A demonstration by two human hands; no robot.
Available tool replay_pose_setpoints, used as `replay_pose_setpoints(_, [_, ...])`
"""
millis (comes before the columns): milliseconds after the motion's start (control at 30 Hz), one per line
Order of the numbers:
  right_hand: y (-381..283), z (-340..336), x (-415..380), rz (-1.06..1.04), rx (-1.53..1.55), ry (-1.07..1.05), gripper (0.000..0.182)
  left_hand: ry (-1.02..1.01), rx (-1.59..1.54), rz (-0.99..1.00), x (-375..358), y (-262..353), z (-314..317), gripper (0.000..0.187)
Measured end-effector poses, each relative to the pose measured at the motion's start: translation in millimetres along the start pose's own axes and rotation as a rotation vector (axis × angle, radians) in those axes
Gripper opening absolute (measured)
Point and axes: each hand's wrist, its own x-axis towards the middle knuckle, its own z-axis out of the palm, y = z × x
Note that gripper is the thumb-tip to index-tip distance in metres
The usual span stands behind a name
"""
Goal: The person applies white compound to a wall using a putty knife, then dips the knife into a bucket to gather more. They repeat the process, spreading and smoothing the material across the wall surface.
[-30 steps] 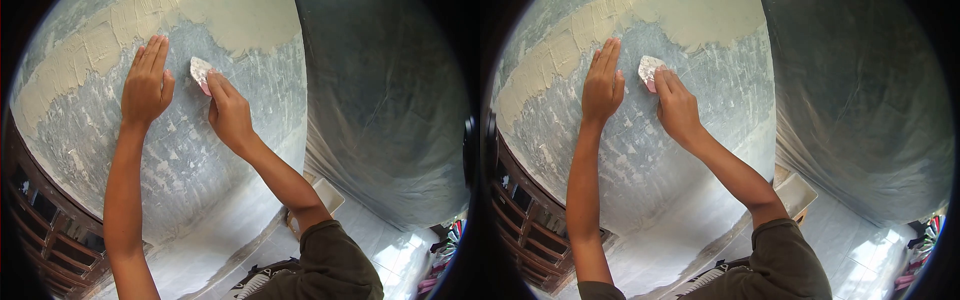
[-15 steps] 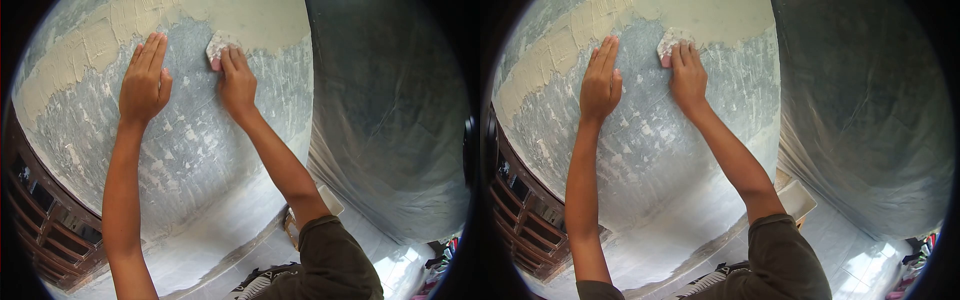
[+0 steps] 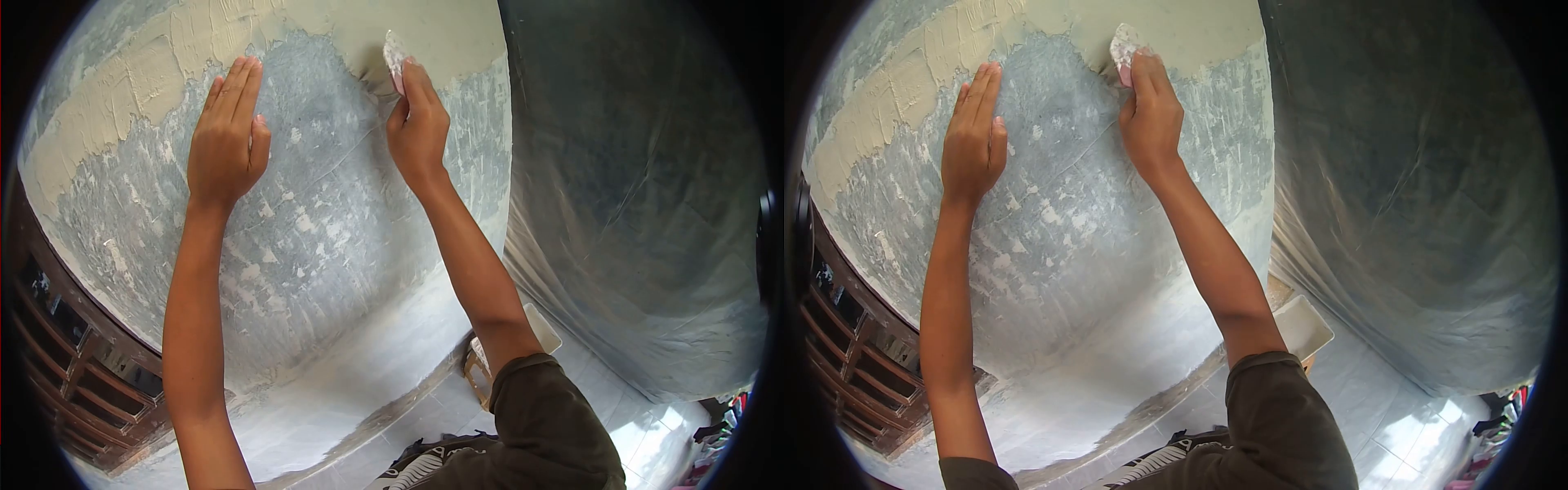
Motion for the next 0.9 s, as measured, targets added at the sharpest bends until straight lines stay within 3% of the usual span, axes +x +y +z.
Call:
replay_pose_setpoints(67, [13, 8, 5, 0.022, -0.169, -0.009, 0.048, -0.004, -0.006, -0.004, 0, 0, 0, 0.057])
replay_pose_setpoints(267, [-17, 21, -33, 0.019, -0.233, -0.143, 0.054, -0.001, 0.001, 0.003, -2, -2, 2, 0.057])
replay_pose_setpoints(467, [-74, -12, -47, -0.023, 0.012, -0.285, 0.056, 0.0, -0.011, 0.002, -1, -2, 1, 0.057])
replay_pose_setpoints(567, [-51, -18, -19, -0.083, -0.059, -0.077, 0.053, 0.001, -0.011, 0.002, -1, -1, 1, 0.057])
replay_pose_setpoints(767, [22, -2, 15, -0.049, -0.245, -0.017, 0.047, 0.001, 0.001, 0.002, -1, -1, 1, 0.057])
replay_pose_setpoints(900, [31, 13, 0, 0.032, -0.341, -0.059, 0.043, 0.005, -0.003, 0.003, -1, -1, 2, 0.057])
